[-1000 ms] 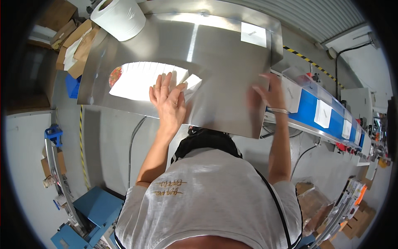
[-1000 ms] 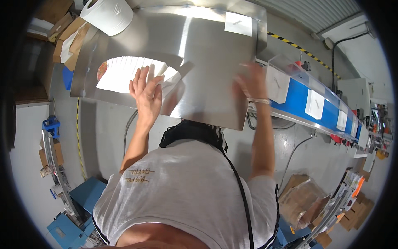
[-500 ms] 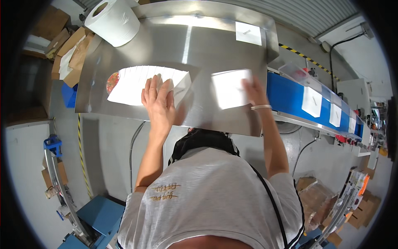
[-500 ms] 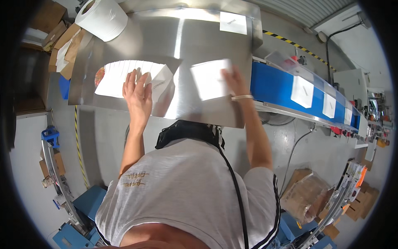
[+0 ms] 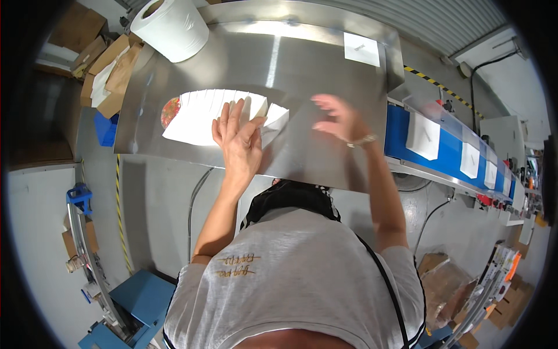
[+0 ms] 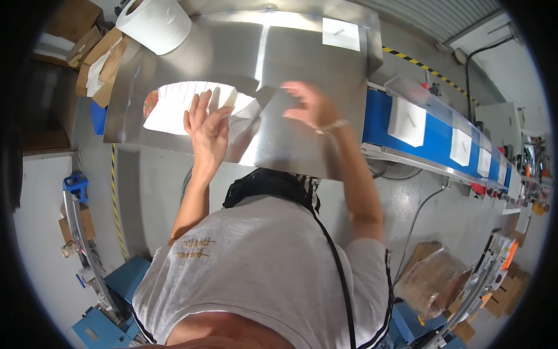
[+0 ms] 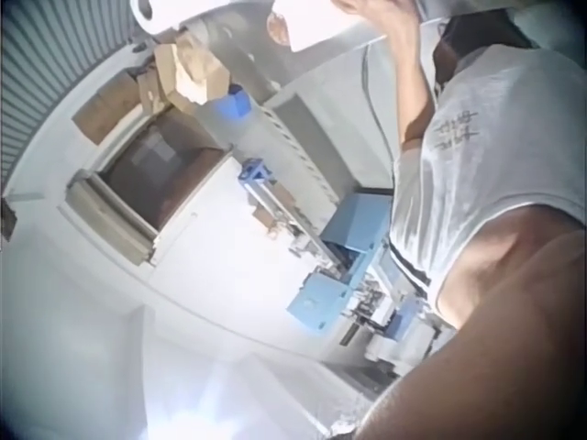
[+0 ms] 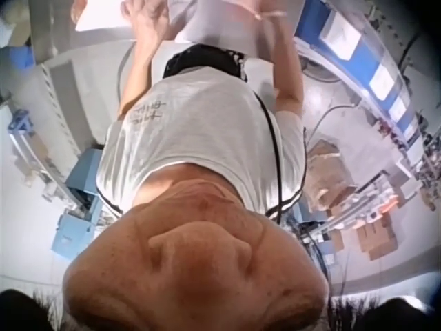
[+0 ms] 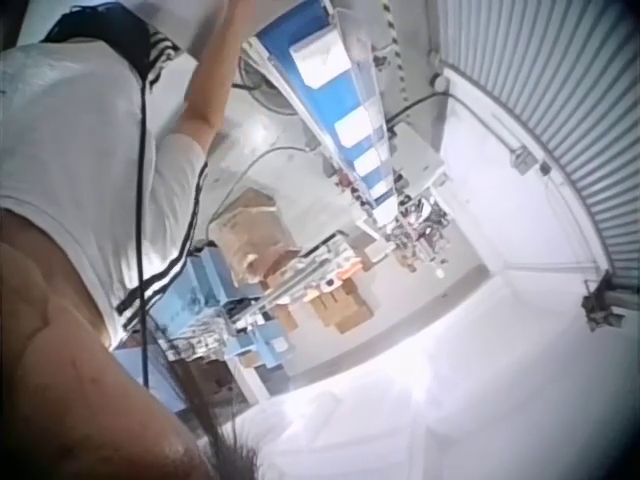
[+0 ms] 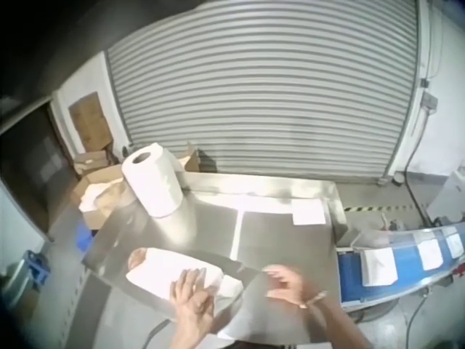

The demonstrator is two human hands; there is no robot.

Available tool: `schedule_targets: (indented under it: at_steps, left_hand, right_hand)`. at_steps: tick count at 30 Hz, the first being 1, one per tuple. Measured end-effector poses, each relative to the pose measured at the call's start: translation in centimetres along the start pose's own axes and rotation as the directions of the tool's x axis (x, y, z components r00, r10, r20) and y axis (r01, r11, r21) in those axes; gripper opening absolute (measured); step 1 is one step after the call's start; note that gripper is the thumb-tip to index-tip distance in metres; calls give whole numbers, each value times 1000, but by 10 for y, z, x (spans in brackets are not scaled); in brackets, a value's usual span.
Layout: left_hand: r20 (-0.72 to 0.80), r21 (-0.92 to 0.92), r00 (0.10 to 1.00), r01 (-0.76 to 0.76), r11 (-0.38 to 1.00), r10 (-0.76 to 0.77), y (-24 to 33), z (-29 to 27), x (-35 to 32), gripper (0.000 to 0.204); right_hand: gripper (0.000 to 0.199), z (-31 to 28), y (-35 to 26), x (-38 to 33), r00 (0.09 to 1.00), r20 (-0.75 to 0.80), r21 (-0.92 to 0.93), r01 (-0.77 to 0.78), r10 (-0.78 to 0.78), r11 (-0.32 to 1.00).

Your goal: Transferring stacks of folded paper napkins from an industrial production machine onto a moving conveyor belt for packaging.

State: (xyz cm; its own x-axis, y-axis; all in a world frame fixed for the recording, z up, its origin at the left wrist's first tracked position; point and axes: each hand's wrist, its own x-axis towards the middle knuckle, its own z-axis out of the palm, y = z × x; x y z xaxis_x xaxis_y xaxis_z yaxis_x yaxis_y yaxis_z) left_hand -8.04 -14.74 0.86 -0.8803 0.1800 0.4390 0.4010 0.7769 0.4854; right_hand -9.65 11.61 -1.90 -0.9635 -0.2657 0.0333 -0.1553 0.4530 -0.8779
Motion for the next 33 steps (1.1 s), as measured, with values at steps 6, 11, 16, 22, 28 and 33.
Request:
schedule_targets:
  at_steps: [6,11,16,22,28,33]
  left_hand:
    - [99,-5,994,-42,999,42,5,-10,9,34]
    - [7,114,1000,2,994,-2,-18,-8,7,37]
    - [-32,47,999,-5,999,6,-22,-7,5,30]
    - [-54,18,999,-3,1000,4,-22,-5,4,31]
    - [9,16,1000,3,1000,-3,-18,-10,3,32]
    - [105,5,994,-27,1000,26,-11,-15,9,31]
  right_hand:
    - [45,55,14,50,933,150,-179,351,-327,919]
    - [40,26,62,-4,964,-249,-42,-110,96,993]
    - [36,-63,130,-84,677,-622,229,-322,393,918]
    - [59,-102,102,-108,488,-864,-502,-822,-122,268]
    - [61,9,10,4,1000,-19,-20,20,-20,1000]
    - [56,59,-10,62,979,170,54,102,-110,993]
